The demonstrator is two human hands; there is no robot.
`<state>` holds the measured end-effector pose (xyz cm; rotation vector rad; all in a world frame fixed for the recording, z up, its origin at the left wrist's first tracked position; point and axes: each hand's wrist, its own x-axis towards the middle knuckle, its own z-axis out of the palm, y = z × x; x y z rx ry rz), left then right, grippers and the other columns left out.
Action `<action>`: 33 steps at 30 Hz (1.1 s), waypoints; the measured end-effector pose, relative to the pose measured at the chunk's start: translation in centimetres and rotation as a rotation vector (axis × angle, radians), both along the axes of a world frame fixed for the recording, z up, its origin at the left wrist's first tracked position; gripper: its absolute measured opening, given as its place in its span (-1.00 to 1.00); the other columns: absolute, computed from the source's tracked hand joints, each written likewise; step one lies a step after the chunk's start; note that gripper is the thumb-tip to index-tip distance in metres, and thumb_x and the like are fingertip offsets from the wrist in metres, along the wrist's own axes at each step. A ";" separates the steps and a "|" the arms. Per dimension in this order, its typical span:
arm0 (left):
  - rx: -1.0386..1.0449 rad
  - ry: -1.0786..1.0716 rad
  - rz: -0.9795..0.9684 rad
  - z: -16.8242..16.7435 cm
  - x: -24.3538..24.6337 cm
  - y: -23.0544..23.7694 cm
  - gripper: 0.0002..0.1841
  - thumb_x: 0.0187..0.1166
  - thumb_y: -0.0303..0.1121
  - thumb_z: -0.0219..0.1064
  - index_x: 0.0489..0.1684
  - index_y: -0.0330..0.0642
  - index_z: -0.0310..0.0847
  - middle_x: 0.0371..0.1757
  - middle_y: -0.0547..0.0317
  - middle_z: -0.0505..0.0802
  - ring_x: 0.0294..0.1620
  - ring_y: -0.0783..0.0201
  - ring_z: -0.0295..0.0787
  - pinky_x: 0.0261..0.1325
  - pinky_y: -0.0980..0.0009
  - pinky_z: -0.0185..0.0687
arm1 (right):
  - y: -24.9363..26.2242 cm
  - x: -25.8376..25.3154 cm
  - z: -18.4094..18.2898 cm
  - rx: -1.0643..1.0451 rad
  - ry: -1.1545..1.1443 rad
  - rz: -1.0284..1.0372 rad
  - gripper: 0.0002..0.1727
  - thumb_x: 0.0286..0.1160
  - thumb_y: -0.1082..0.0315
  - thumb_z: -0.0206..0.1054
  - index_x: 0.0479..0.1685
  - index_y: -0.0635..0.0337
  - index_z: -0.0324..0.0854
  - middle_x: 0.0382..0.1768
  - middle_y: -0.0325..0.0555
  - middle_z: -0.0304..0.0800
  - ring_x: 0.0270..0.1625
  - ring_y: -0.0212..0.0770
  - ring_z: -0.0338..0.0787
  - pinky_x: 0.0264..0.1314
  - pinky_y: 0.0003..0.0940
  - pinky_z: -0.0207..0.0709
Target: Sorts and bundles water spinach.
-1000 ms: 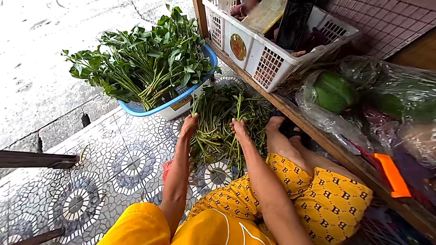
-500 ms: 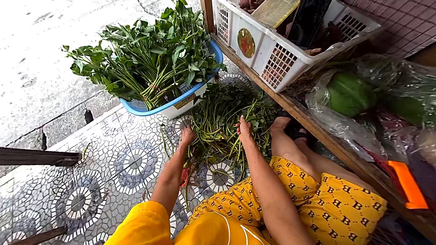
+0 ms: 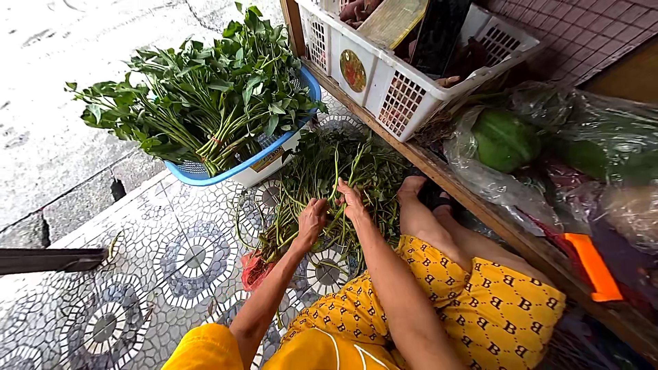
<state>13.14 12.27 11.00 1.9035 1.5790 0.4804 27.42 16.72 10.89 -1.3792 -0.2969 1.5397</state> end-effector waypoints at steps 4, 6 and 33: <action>-0.082 -0.059 -0.102 -2.5 -0.3 -2.8 -0.63 0.76 -0.30 0.16 0.33 -0.33 0.70 0.22 -0.28 0.81 0.26 -0.17 0.78 0.40 -0.10 0.58 | -0.3 0.8 -0.4 -0.013 0.164 -0.034 -0.78 0.84 0.39 0.07 0.24 0.22 0.54 -0.29 -0.11 0.79 -0.64 -0.42 0.47 -0.56 -0.54 0.43; -0.094 -0.095 -0.082 -2.8 -0.7 -2.6 -0.62 0.76 -0.30 0.17 0.31 -0.39 0.70 0.21 -0.30 0.82 0.27 -0.15 0.78 0.45 -0.06 0.56 | -0.3 1.0 -0.2 -0.018 0.201 -0.087 -0.75 0.89 0.25 0.04 0.17 0.21 0.53 -0.35 -0.12 0.77 -0.70 -0.44 0.41 -0.62 -0.56 0.41; -0.523 -0.596 0.134 -1.1 2.5 7.3 -0.57 0.85 -0.06 0.11 0.26 -0.27 0.65 0.04 -0.08 0.82 -0.05 0.17 0.73 0.07 0.17 0.66 | -0.9 0.2 -0.3 -0.061 -0.048 0.090 -0.58 0.44 0.57 0.48 0.28 0.31 0.53 -0.25 -0.07 0.58 -0.53 -0.34 0.38 -0.42 -0.41 0.46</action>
